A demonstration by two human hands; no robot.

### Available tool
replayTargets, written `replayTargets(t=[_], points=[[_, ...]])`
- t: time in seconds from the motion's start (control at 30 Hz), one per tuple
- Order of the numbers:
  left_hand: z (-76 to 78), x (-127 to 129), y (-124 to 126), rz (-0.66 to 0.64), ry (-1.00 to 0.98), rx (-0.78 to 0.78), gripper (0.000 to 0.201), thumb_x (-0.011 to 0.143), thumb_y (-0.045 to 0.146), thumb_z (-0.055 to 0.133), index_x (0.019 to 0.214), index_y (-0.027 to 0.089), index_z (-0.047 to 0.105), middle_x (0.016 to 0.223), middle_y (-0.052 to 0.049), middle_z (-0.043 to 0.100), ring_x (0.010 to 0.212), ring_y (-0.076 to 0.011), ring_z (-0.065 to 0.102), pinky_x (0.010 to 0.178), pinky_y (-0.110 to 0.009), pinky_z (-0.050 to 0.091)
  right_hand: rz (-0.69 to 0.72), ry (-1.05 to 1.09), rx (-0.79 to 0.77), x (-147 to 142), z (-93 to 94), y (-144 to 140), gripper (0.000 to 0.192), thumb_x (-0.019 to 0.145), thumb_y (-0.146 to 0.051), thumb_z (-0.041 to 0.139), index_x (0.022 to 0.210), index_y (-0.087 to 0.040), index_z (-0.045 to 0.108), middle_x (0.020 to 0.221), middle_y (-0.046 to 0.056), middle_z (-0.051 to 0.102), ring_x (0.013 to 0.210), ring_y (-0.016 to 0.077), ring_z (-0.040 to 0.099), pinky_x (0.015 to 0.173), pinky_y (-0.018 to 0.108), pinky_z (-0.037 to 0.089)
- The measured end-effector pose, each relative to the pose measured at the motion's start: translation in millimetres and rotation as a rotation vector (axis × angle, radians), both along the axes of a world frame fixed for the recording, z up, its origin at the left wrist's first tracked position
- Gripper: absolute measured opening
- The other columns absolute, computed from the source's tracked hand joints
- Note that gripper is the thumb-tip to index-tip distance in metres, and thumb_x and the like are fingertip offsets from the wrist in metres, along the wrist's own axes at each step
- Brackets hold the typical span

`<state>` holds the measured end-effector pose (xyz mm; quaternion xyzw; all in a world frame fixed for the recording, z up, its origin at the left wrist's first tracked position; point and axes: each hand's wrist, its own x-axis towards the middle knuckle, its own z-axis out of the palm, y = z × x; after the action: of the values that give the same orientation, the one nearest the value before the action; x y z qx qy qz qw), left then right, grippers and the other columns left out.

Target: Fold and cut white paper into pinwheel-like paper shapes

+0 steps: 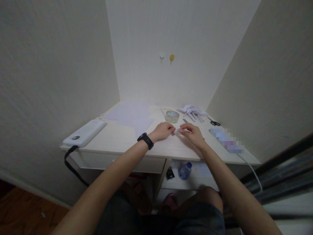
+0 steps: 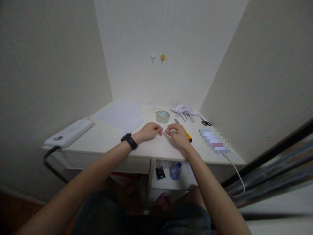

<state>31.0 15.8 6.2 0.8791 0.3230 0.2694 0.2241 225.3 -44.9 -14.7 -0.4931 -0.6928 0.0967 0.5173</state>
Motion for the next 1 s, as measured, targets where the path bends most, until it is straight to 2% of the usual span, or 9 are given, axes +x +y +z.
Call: replayTargets(t=[0.17,0.43,0.67,1.0], points=[[0.0,-0.1,-1.0,-0.017,0.043,0.004,0.034,0.091,0.029,0.051,0.075,0.016,0.078,0.071,-0.005,0.072,0.066,-0.0151,0.058,0.065,-0.026,0.037,0.009,-0.042,0.007,-2.1,-3.9,4.1,0.017,0.075,-0.039,0.067,0.076,-0.022,0.068,0.09,0.006,0.072,0.089,0.024,0.065,0.089,0.047,0.05],[3.9,-0.7,-5.1,-0.009,0.09,0.018,0.034,0.091,0.029,0.049,0.076,0.015,0.077,0.072,-0.005,0.073,0.066,-0.0158,0.058,0.062,-0.026,0.036,-0.054,-0.121,0.047,-7.5,-8.3,2.8,0.002,0.072,-0.024,0.07,0.071,-0.022,0.068,0.093,0.007,0.071,0.093,0.0245,0.064,0.091,0.045,0.048],[2.7,0.2,-5.3,-0.017,0.088,0.019,0.035,0.091,0.029,0.049,0.076,0.015,0.077,0.075,-0.006,0.073,0.068,-0.0165,0.06,0.063,-0.026,0.037,-0.113,-0.189,0.036,-13.6,-2.3,-1.4,0.003,0.073,-0.021,0.069,0.072,-0.023,0.067,0.088,0.006,0.071,0.089,0.0254,0.064,0.087,0.043,0.047],[4.7,0.5,-7.1,-0.029,0.096,0.053,0.034,0.092,0.028,0.049,0.076,0.016,0.077,0.074,-0.005,0.073,0.068,-0.016,0.059,0.064,-0.026,0.036,-0.166,-0.189,0.017,-11.6,-5.6,-1.0,0.005,0.072,-0.024,0.07,0.076,-0.022,0.067,0.088,0.007,0.071,0.087,0.0254,0.064,0.084,0.041,0.048]])
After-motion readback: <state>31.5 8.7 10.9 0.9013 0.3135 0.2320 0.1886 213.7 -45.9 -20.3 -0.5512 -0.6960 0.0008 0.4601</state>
